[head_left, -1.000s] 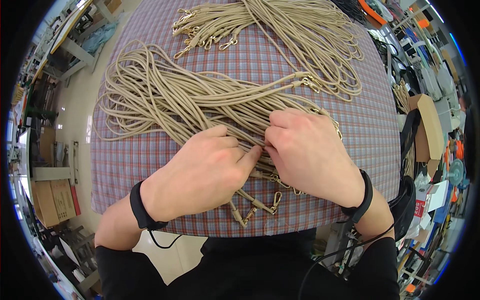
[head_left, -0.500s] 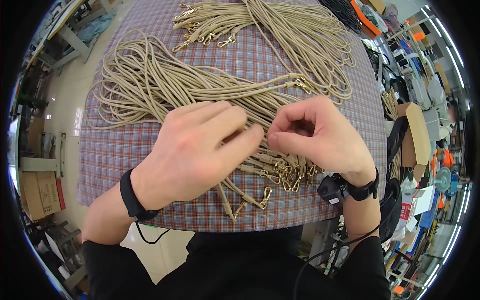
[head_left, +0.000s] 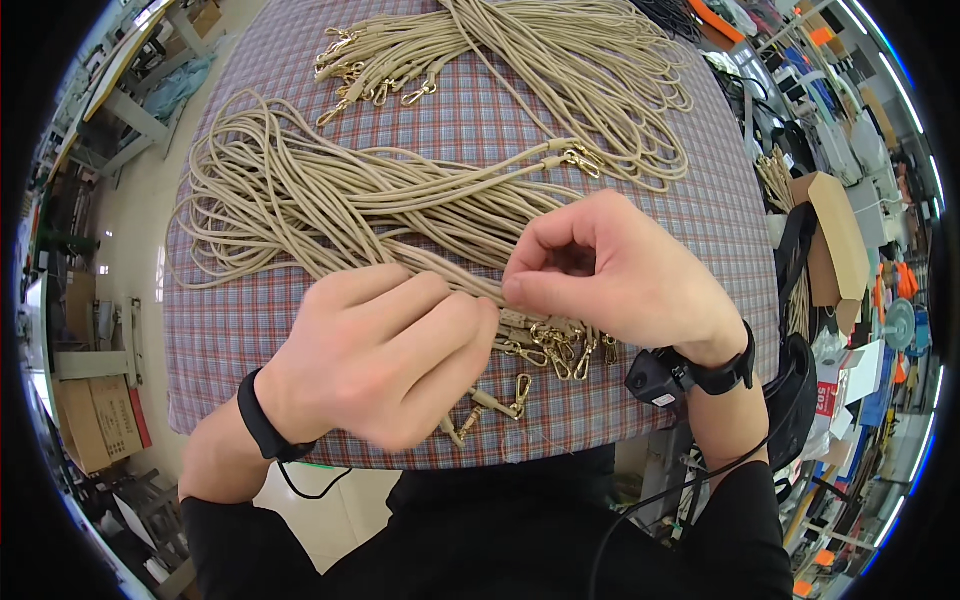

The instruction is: The person applies glue from a small bottle to the ends of beige cords with gold-colored clasps, then presses the glued ends to secure them. They repeatedly pick up cords, apply glue, and arrange the finished items on a checkered tablecloth in a workshop setting.

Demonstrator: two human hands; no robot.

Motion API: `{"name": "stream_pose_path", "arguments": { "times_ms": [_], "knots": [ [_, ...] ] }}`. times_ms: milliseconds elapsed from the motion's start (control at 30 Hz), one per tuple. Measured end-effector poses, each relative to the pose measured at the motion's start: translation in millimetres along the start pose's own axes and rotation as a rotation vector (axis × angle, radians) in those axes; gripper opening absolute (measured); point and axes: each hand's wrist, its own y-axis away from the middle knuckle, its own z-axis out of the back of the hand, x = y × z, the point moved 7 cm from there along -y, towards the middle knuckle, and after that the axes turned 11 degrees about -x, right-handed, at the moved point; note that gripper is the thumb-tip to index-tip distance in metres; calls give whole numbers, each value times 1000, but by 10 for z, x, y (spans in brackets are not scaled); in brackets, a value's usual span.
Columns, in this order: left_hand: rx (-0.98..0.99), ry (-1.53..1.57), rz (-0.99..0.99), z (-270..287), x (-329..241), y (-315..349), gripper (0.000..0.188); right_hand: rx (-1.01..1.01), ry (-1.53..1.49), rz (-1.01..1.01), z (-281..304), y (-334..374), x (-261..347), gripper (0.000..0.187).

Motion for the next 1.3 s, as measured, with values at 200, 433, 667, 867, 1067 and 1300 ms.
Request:
{"name": "stream_pose_path", "arguments": {
  "times_ms": [200, 433, 667, 867, 1067, 1300],
  "knots": [
    [77, -29, -20, -31, -62, 27, 39, 8, 24, 2, -43, 11, 86, 22],
    [94, -9, -54, -34, -102, 45, 33, 29, 36, 23, -61, 39, 79, 23],
    [82, -45, -133, 5, -176, 57, 24, -28, 43, 33, 19, 44, 90, 22],
    [98, -29, -179, -14, -208, 61, 14, -35, 6, 30, 25, 45, 60, 21],
    [87, -16, -174, -43, -212, 87, 14, -82, -13, 32, 49, 40, 25, 21],
    [111, 64, -122, -15, -170, 74, 17, -52, 10, -11, 51, 69, 27, 17]
  ]
}}
